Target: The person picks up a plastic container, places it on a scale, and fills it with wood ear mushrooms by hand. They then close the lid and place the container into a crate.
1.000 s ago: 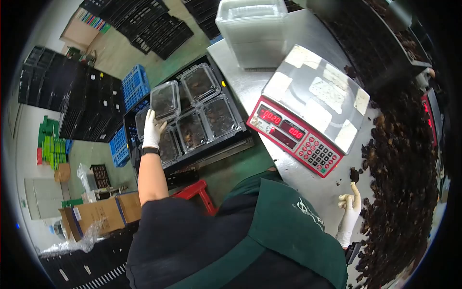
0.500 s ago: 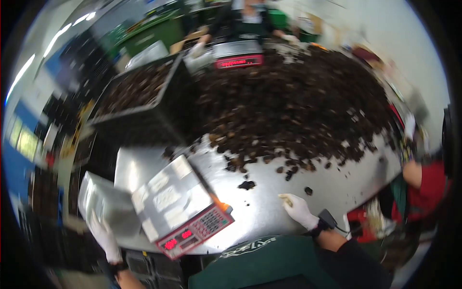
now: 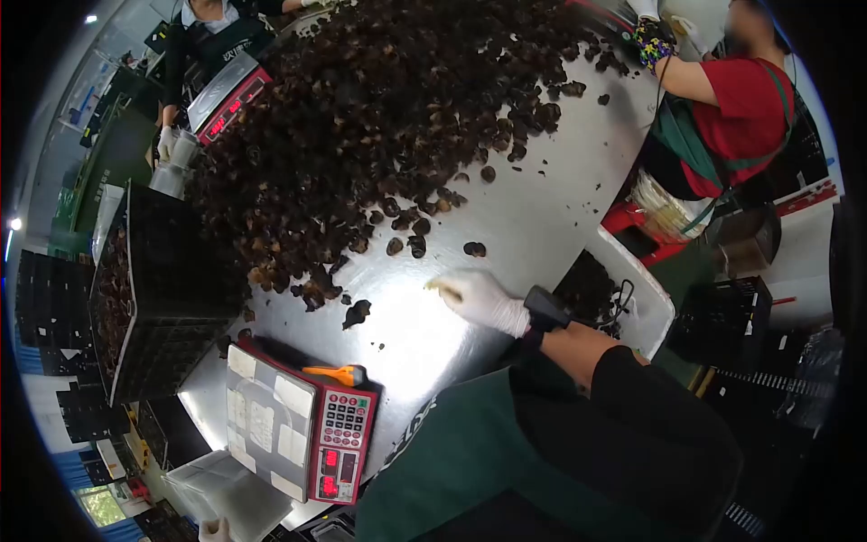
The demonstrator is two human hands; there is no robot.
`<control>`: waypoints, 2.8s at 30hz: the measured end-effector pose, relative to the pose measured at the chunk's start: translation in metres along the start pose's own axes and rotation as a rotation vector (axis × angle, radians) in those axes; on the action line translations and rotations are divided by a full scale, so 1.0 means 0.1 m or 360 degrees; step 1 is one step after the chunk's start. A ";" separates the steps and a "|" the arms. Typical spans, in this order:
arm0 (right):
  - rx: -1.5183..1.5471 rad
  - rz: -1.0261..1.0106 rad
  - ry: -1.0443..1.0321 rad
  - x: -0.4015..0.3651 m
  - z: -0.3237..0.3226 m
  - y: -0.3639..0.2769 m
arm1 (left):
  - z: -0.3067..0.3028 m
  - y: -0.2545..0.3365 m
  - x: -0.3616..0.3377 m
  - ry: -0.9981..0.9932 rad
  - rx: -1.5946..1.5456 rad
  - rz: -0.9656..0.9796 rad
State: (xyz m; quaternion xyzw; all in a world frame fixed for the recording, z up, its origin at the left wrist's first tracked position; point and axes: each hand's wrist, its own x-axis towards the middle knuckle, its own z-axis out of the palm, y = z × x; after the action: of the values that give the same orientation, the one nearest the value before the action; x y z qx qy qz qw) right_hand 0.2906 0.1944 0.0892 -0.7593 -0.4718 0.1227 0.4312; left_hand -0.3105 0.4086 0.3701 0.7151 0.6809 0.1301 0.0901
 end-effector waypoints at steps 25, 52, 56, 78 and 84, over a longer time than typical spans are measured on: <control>-0.0673 -0.0140 0.0136 2.02 -0.02 0.53 | 2.12 2.01 -0.69 -0.0152 -0.0162 0.0588; 0.2646 0.1072 -0.1159 2.16 0.26 -0.98 | -0.34 2.41 -0.91 0.1316 -0.1049 0.1923; 0.2629 0.1101 -0.1423 2.00 0.71 -1.52 | -0.56 2.34 -1.21 0.1295 -0.1021 0.1884; 0.0103 -0.1709 -0.1407 1.18 1.86 -2.93 | -0.94 2.26 -1.99 0.1290 -0.0950 0.1591; 0.0589 -0.1677 -0.0925 1.60 0.58 -3.50 | -0.93 2.28 -1.90 0.1212 -0.1065 0.1680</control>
State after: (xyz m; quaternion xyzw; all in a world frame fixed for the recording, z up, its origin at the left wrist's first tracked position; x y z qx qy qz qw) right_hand 0.1262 0.4211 0.3598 -0.2733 -0.8513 0.1747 0.4123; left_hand -0.1303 0.2019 0.5159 0.7873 0.1537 0.5969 -0.0138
